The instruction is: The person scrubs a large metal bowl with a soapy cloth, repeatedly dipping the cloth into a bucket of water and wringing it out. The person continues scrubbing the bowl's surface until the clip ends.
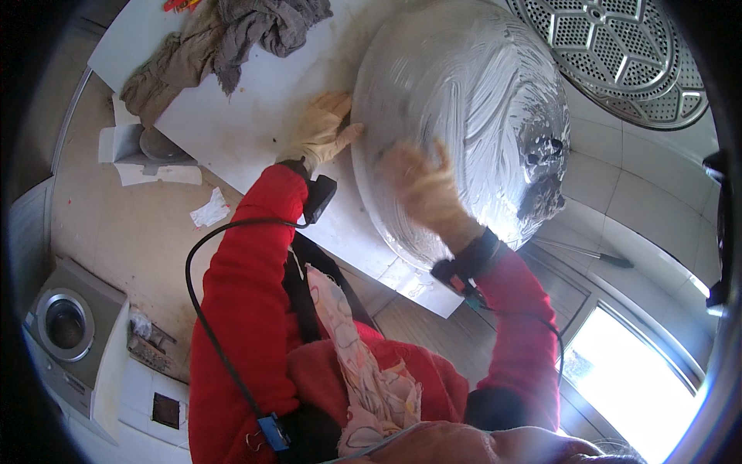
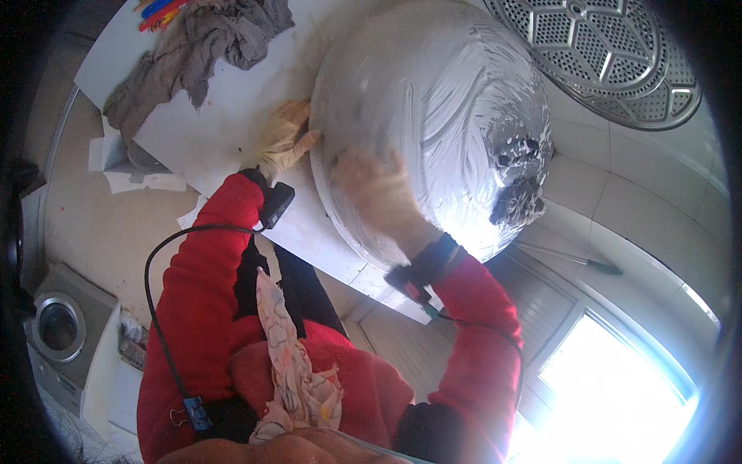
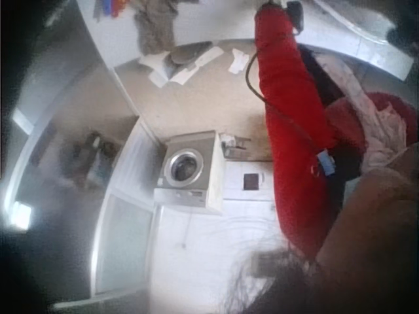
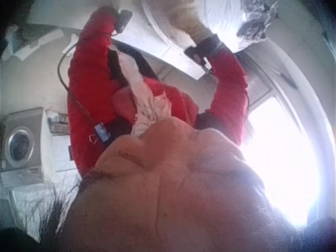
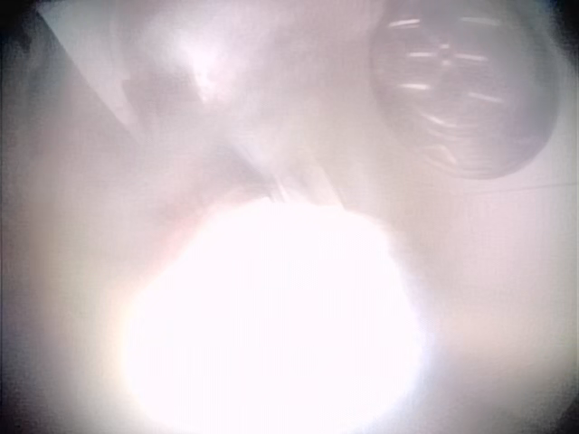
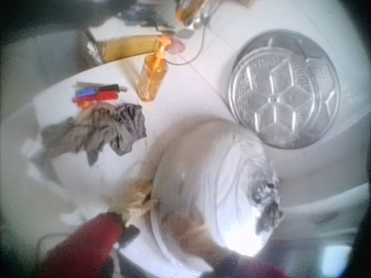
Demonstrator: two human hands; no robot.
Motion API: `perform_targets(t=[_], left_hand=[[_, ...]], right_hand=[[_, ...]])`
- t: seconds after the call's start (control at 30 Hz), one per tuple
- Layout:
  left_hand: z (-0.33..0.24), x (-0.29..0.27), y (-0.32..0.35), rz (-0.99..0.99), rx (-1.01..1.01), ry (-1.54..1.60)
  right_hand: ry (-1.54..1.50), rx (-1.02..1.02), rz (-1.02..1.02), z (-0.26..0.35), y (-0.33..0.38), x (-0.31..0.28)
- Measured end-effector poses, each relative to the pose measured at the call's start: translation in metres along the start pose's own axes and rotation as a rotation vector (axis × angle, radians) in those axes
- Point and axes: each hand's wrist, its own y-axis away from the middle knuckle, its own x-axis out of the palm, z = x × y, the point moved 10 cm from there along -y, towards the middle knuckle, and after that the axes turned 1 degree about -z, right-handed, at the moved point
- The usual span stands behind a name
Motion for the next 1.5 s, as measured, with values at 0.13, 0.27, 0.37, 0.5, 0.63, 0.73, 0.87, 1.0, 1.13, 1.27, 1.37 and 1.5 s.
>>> perform_targets(t=[0.13, 0.27, 0.37, 0.5, 0.63, 0.73, 0.87, 1.0, 1.13, 1.27, 1.37, 1.5], left_hand=[[-0.009, -0.012, 0.001, -0.085, 0.053, -0.009], [-0.003, -0.006, 0.002, -0.048, -0.008, -0.026], [-0.001, -0.003, 0.003, -0.04, -0.026, -0.075], [0.004, 0.0, 0.003, -0.042, -0.042, -0.066], [0.001, -0.002, 0.003, -0.082, -0.004, -0.102], [0.007, -0.002, 0.003, -0.076, -0.064, -0.119], [0.003, 0.001, 0.002, -0.071, -0.009, -0.048], [0.004, 0.0, 0.004, -0.111, -0.002, -0.109], [0.002, -0.002, 0.006, -0.17, 0.038, -0.124], [0.005, 0.002, 0.003, -0.105, 0.004, -0.138], [0.005, 0.002, 0.002, -0.059, -0.029, -0.194], [0.006, 0.003, 0.003, -0.018, -0.064, -0.162]], right_hand=[[0.074, 0.062, -0.176, -0.009, 0.023, -0.007], [-0.416, -0.089, -0.07, -0.003, 0.042, 0.004], [-0.291, 0.06, -0.218, -0.057, 0.014, -0.017], [-0.118, 0.246, -0.536, -0.105, 0.018, -0.05], [-0.056, -0.163, -0.295, -0.019, 0.081, -0.003], [0.284, -0.374, 0.016, 0.012, 0.114, 0.044], [0.016, -0.083, -0.294, -0.025, 0.093, 0.007], [-0.054, 0.021, -0.359, -0.025, 0.099, 0.002], [0.036, -0.19, -0.075, 0.016, 0.117, 0.028], [0.118, -0.212, -0.124, 0.02, 0.104, 0.026], [0.022, -0.059, -0.292, 0.005, 0.093, 0.009], [0.02, -0.072, -0.332, 0.021, 0.128, 0.012]])
